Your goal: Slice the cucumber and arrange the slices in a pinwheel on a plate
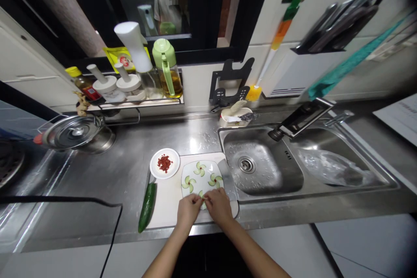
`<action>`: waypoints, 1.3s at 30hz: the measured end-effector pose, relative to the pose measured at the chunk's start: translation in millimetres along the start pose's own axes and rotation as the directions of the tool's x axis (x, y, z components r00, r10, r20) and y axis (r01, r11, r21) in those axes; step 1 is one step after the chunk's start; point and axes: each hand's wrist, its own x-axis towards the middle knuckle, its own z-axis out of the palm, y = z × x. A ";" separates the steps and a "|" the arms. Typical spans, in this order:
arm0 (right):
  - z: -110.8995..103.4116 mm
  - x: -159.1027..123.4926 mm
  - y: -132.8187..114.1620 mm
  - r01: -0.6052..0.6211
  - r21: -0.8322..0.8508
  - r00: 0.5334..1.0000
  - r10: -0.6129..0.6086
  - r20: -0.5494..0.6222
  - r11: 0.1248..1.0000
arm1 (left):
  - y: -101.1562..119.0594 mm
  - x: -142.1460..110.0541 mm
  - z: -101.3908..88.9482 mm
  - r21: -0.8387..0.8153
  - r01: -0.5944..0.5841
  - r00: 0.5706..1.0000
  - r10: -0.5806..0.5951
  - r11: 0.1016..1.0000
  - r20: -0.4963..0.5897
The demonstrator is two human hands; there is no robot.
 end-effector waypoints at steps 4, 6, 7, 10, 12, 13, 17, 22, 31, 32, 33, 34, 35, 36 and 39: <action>0.9 -2.2 1.5 0.013 -0.010 1.000 -0.013 -0.025 1.000 | 0.9 -0.8 -0.7 0.003 -0.003 1.000 0.003 1.000 0.003; 1.3 -2.8 2.1 0.023 -0.027 1.000 -0.023 -0.018 0.999 | 1.4 -1.2 -1.0 -0.007 0.002 1.000 -0.002 1.000 0.005; 1.4 -3.0 2.3 0.028 -0.032 1.000 -0.028 -0.010 0.999 | 1.6 -1.4 -1.1 -0.012 0.004 1.000 -0.004 1.000 0.004; 1.8 -3.1 2.4 0.035 -0.036 0.999 -0.034 0.014 0.999 | 1.4 -1.2 -1.0 -0.018 0.008 1.000 -0.008 1.000 0.008; 2.0 -3.2 2.3 0.033 -0.031 0.999 -0.032 0.021 0.999 | 0.6 -0.7 -0.6 -0.014 0.007 1.000 -0.006 1.000 0.012; 2.1 -3.3 2.4 0.031 -0.028 0.999 -0.030 0.022 0.999 | 0.1 -0.4 -0.4 -0.011 0.005 1.000 -0.005 1.000 0.013; 0.7 -3.8 2.5 0.024 -0.020 1.000 -0.024 0.011 1.000 | -1.1 -0.6 0.2 -0.005 0.002 1.000 -0.002 1.000 0.003; -6.4 -4.1 3.1 0.003 0.016 1.000 -0.002 -0.018 1.000 | 0.0 -3.9 -5.1 -0.058 0.011 1.000 -0.013 0.998 -0.024; -18.0 -10.6 15.6 -0.043 0.069 0.994 0.049 -0.095 0.997 | -17.2 -7.4 -34.0 -0.095 0.052 0.991 -0.062 0.994 -0.116; -18.7 -12.0 18.9 -0.048 0.078 0.992 0.056 -0.112 0.996 | -21.5 -8.5 -37.1 -0.102 0.059 0.988 -0.072 0.993 -0.136; -19.2 -13.5 22.4 -0.054 0.089 0.989 0.065 -0.132 0.995 | -26.1 -9.8 -39.9 -0.111 0.067 0.984 -0.084 0.992 -0.155; -19.7 -15.0 26.0 -0.065 0.102 0.985 0.081 -0.155 0.993 | -30.9 -11.2 -42.3 -0.121 0.078 0.980 -0.099 0.990 -0.173; -20.0 -16.5 29.7 -0.081 0.117 0.979 0.101 -0.177 0.990 | -35.8 -12.6 -44.0 -0.129 0.093 0.975 -0.117 0.987 -0.188; -20.3 -17.8 33.1 -0.102 0.135 0.972 0.127 -0.196 0.986 | -40.6 -13.7 -45.1 -0.136 0.109 0.970 -0.135 0.985 -0.200; -20.2 -20.3 41.5 -0.179 0.175 0.951 0.215 -0.220 0.968 | -52.7 -15.1 -43.2 -0.175 0.138 0.961 -0.175 0.975 -0.213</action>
